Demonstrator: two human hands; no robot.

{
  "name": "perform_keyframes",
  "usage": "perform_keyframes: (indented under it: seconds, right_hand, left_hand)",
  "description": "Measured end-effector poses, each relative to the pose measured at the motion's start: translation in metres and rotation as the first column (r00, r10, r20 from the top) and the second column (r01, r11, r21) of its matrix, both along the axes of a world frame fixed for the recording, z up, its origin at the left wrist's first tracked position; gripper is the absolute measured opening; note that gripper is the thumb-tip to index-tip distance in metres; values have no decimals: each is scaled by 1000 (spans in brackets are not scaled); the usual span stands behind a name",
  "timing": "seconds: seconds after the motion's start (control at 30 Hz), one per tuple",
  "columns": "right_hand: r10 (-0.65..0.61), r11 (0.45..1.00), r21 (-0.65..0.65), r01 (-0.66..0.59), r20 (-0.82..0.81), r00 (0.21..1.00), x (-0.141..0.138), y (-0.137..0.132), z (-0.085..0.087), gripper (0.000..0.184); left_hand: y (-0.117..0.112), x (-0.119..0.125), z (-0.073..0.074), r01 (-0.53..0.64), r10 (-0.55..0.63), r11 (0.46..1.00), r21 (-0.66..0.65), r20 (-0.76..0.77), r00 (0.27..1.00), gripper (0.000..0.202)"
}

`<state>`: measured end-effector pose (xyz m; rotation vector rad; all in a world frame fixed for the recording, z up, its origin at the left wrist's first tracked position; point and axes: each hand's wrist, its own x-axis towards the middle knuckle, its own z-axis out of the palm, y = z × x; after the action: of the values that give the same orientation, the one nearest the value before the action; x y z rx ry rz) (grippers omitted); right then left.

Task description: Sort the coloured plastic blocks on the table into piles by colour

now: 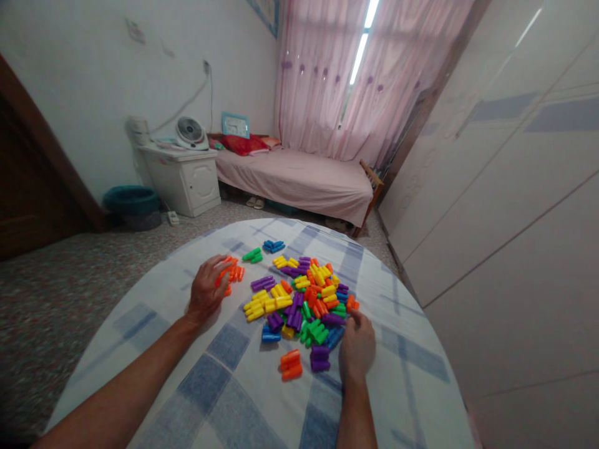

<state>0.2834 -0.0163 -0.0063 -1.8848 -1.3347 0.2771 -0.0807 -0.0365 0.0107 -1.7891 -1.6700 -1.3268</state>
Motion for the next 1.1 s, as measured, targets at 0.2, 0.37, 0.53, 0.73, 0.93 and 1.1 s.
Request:
perform_keyframes:
  seconds: [0.2, 0.37, 0.53, 0.73, 0.93, 1.1]
  right_hand:
    - [-1, 1000, 0, 1, -9, 1000, 0, 0, 0, 40]
    - [1, 1000, -4, -1, -9, 1000, -1, 0, 1, 40]
    - [-6, 1000, -11, 6, -11, 1000, -2, 0, 2, 40]
    - [1, 1000, -2, -1, -15, 1000, -3, -1, 4, 39]
    - [-7, 1000, -20, 6, -25, 1000, -3, -1, 6, 39]
    - [1, 1000, -3, -1, -12, 1000, -1, 1, 0, 40]
  left_hand:
    - [-1, 17, 0, 181, -183, 983, -38, -80, 980, 22]
    - [-7, 40, 6, 282, -286, 953, -113, -14, 958, 21]
    - [-18, 80, 15, 440, -440, 882, -170, 37, 897, 22]
    - [-21, 99, 2, 486, -496, 854, -183, -8, 868, 26]
    - [-19, 93, -7, 444, -442, 874, -197, 56, 895, 21]
    - [-15, 103, 9, 495, -487, 850, -182, 89, 869, 22]
